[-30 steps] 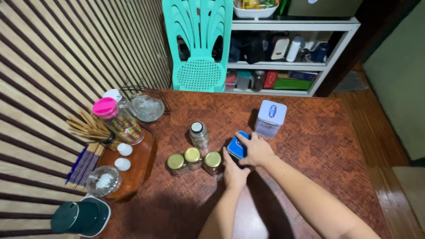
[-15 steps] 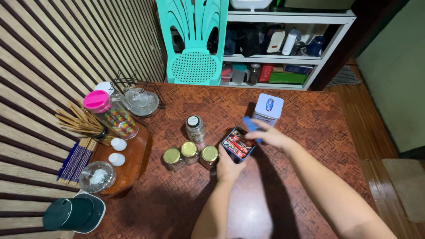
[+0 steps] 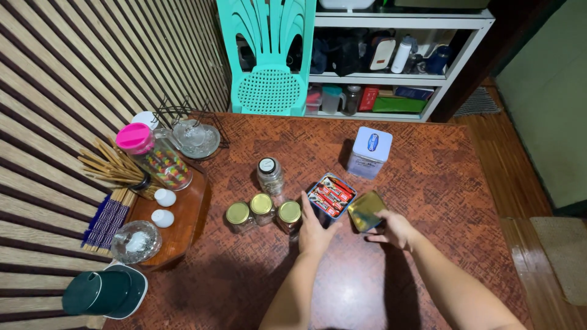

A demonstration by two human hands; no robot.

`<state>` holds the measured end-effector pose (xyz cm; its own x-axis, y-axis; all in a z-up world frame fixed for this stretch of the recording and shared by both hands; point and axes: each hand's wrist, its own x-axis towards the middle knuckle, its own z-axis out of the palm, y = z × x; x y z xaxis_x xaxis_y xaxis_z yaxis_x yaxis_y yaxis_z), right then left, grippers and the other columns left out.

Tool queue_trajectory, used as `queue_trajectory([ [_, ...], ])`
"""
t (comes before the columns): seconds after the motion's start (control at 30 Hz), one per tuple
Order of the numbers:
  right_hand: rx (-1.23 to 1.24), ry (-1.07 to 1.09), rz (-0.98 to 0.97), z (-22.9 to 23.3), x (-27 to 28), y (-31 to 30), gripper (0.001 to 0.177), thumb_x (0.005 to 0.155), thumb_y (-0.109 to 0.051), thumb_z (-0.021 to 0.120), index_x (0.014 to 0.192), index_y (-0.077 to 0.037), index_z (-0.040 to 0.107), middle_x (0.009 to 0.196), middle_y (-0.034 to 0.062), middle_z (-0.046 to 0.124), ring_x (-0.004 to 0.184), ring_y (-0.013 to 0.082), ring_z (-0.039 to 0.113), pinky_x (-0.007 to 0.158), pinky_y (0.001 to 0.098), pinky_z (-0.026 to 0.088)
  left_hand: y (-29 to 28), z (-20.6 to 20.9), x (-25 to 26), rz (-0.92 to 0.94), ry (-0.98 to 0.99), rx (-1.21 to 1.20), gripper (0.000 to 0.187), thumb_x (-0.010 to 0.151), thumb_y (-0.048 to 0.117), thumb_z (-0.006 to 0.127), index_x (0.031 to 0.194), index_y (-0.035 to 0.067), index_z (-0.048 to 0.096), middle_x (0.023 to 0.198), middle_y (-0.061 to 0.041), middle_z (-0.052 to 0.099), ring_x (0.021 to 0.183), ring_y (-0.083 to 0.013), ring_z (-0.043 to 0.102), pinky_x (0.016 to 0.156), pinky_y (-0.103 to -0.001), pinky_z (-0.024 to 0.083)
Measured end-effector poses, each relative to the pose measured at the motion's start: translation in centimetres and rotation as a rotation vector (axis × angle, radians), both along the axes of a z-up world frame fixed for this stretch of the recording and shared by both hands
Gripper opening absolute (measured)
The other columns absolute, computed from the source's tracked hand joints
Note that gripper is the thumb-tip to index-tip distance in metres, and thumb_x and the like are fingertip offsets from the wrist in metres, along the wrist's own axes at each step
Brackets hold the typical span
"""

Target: The person clears a cluttered table by moving several small jars and a tin box, then opens the tin and transfers small red packets into a glass jar. The person closes the jar and places it back on the table.

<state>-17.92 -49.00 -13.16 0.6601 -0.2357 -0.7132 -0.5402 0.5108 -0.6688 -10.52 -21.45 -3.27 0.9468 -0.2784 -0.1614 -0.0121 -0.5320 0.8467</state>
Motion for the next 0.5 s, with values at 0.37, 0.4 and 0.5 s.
queue_trajectory([
  [0.37, -0.857, 0.535, 0.651, -0.7, -1.2, 2.8, 0.094, 0.097, -0.075, 0.042, 0.094, 0.011, 0.081, 0.081, 0.0256, 0.079, 0.061, 0.0291, 0.076, 0.058, 0.0388, 0.062, 0.0, -1.9, -1.8, -0.053, -0.215, 0.051, 0.097, 0.083, 0.048, 0.080, 0.157, 0.028, 0.021, 0.162, -0.033, 0.018, 0.119, -0.0555, 0.055, 0.094, -0.054, 0.053],
  [0.4, -0.843, 0.568, 0.635, 0.5, -1.2, 3.7, 0.093, 0.096, -0.076, 0.042, 0.095, 0.010, 0.079, 0.080, 0.0250, 0.079, 0.061, 0.0295, 0.076, 0.059, 0.0395, 0.062, 0.1, -1.8, -2.2, -0.055, -0.249, 0.048, 0.093, 0.085, 0.048, 0.077, 0.157, 0.027, 0.023, 0.162, -0.034, 0.015, 0.119, -0.0560, 0.055, 0.093, -0.054, 0.053],
  [0.5, -0.824, 0.616, 0.613, 3.4, -0.7, 5.5, 0.091, 0.093, -0.078, 0.044, 0.096, 0.008, 0.076, 0.078, 0.0238, 0.078, 0.062, 0.0308, 0.077, 0.061, 0.0416, 0.064, 0.7, -1.2, -3.2, -0.145, -0.162, 0.143, 0.081, 0.092, 0.044, 0.066, 0.158, 0.030, 0.021, 0.168, -0.034, 0.004, 0.114, -0.0513, 0.061, 0.091, -0.052, 0.056],
])
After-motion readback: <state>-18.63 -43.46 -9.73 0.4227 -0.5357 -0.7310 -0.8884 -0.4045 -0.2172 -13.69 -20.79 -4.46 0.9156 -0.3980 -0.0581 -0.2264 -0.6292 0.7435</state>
